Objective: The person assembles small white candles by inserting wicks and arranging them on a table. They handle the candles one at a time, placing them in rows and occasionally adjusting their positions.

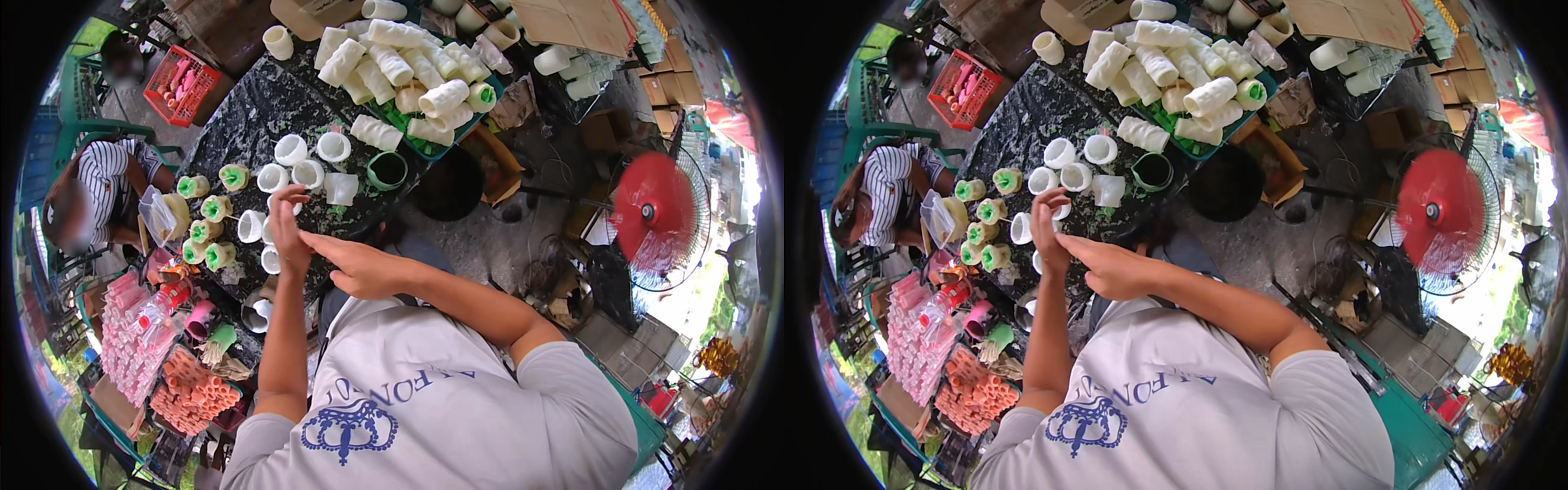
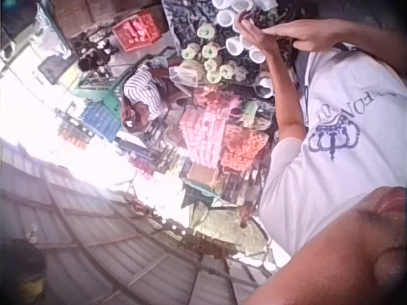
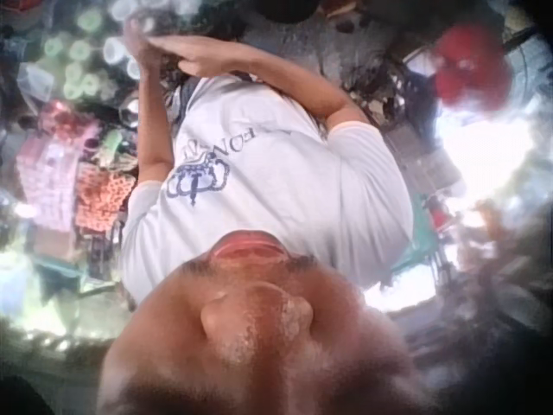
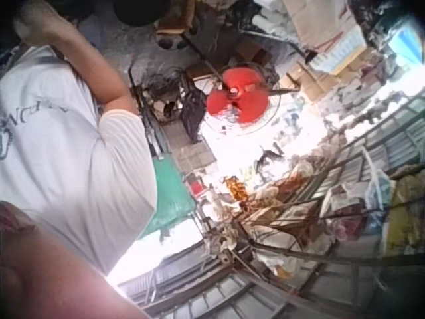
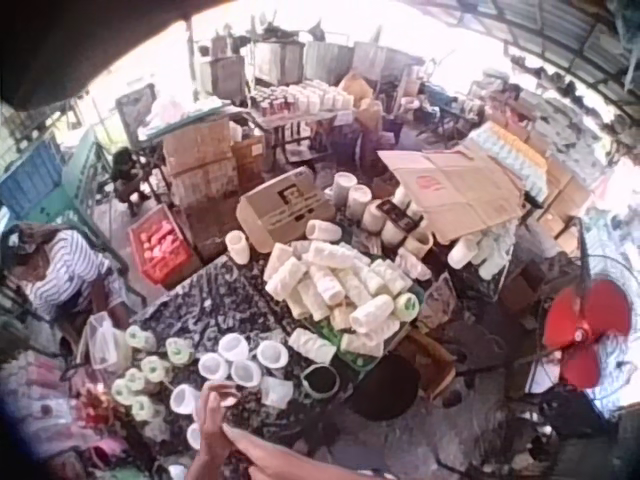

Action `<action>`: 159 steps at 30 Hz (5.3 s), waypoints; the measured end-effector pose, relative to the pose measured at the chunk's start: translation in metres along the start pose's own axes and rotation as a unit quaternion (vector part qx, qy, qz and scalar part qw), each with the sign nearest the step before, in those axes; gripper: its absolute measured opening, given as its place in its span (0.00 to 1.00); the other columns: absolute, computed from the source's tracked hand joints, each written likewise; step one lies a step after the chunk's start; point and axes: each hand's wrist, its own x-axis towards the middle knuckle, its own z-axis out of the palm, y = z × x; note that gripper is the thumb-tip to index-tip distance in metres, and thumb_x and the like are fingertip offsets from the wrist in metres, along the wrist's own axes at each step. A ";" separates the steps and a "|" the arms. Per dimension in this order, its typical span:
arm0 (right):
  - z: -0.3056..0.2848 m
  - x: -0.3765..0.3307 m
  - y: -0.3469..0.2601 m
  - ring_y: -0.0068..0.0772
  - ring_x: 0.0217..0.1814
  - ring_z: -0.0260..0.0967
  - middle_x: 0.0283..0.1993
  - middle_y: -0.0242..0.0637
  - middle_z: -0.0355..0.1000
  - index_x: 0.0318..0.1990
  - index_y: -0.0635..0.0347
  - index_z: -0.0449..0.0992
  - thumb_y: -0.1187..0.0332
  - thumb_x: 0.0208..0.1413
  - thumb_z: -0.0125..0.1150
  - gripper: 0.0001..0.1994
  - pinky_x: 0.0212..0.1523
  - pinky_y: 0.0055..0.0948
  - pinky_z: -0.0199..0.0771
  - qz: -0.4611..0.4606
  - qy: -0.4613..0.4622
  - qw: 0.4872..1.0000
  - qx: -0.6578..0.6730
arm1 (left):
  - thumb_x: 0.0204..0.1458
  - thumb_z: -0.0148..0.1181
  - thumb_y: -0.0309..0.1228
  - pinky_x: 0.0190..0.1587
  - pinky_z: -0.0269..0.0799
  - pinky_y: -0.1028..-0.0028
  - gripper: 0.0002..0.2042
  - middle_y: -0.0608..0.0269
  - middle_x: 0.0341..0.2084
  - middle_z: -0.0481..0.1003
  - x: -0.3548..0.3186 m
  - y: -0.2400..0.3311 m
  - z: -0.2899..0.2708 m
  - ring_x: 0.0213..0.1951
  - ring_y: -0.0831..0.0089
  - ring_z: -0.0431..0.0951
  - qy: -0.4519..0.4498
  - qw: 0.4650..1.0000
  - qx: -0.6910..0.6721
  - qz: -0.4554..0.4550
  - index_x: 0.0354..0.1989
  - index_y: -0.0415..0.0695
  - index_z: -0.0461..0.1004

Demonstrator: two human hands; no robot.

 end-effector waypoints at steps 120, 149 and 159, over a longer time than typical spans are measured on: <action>-0.412 0.176 0.154 0.58 0.56 0.79 0.51 0.46 0.80 0.55 0.55 0.76 0.69 0.56 0.76 0.20 0.55 0.55 0.78 0.055 0.245 0.796 -0.550 | 0.40 0.89 0.26 0.61 0.80 0.62 0.36 0.57 0.53 0.82 0.335 -0.161 -0.060 0.55 0.61 0.84 0.203 0.949 0.231 0.066 0.59 0.40 0.76; -0.206 0.218 0.059 0.27 0.46 0.79 0.45 0.37 0.84 0.60 0.63 0.79 0.60 0.72 0.68 0.18 0.45 0.31 0.78 0.097 0.015 0.995 -0.031 | 0.50 0.83 0.31 0.56 0.81 0.59 0.25 0.55 0.47 0.86 0.173 -0.077 -0.049 0.49 0.58 0.87 0.276 0.945 0.171 0.033 0.56 0.41 0.79; -0.310 0.215 0.104 0.51 0.75 0.64 0.69 0.43 0.70 0.70 0.52 0.74 0.65 0.51 0.75 0.35 0.74 0.53 0.61 0.023 0.077 0.812 -0.578 | 0.44 0.86 0.37 0.53 0.83 0.56 0.29 0.50 0.47 0.87 0.317 -0.171 -0.122 0.51 0.50 0.88 0.335 0.907 0.255 0.030 0.54 0.43 0.81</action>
